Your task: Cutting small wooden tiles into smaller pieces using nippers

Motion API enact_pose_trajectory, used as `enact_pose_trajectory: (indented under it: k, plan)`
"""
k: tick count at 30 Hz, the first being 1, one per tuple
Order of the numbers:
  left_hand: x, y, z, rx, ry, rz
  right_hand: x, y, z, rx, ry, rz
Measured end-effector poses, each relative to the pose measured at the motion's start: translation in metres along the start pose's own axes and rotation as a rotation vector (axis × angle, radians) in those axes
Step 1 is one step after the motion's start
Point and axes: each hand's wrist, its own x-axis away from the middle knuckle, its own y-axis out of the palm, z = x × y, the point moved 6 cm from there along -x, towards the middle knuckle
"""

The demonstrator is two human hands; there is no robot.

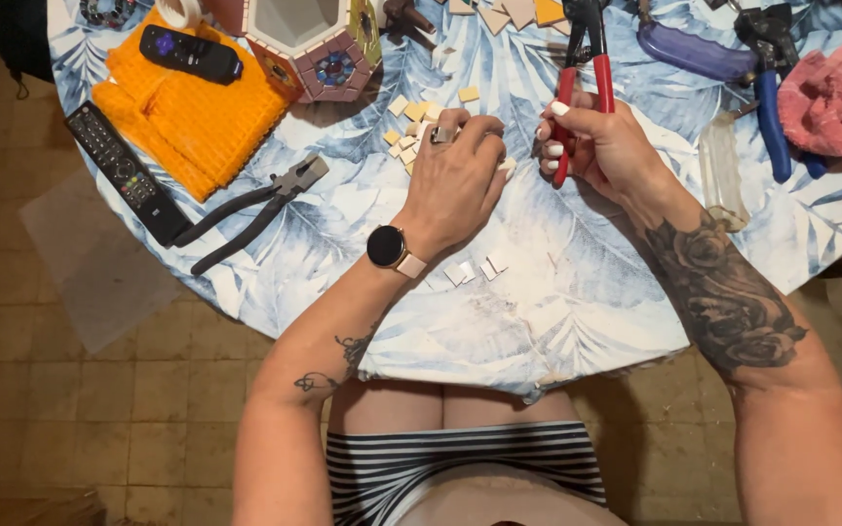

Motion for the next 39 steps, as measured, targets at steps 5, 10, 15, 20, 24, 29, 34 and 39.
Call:
enact_pose_trajectory:
  k: [5,10,15,20,24,29,34,39]
  plan:
    - [0.0,-0.006,-0.008,0.089,-0.078,0.037,0.0,-0.002,0.001,0.017,0.001,-0.005]
    - [0.004,0.003,-0.029,0.414,-0.219,-0.004,-0.001,-0.002,0.001,0.021,0.002,-0.004]
    - [0.001,0.009,-0.039,0.391,-0.293,-0.092,-0.003,-0.004,0.002,0.01,-0.006,-0.008]
    - [0.01,-0.015,-0.062,0.182,-0.114,-0.08,0.005,0.006,-0.006,0.09,-0.027,0.067]
    - [0.014,-0.019,-0.054,0.18,-0.067,-0.257,0.003,-0.006,-0.021,0.581,-0.212,0.175]
    - [0.013,-0.034,-0.054,0.174,-0.115,-0.329,0.021,-0.006,-0.033,1.267,-0.526,0.31]
    - [0.011,-0.066,-0.069,0.04,-0.244,-0.203,0.048,-0.001,-0.027,1.681,-0.576,0.429]
    - [0.014,-0.064,-0.076,-0.034,-0.361,-0.287,0.055,-0.011,-0.01,1.886,-0.463,0.557]
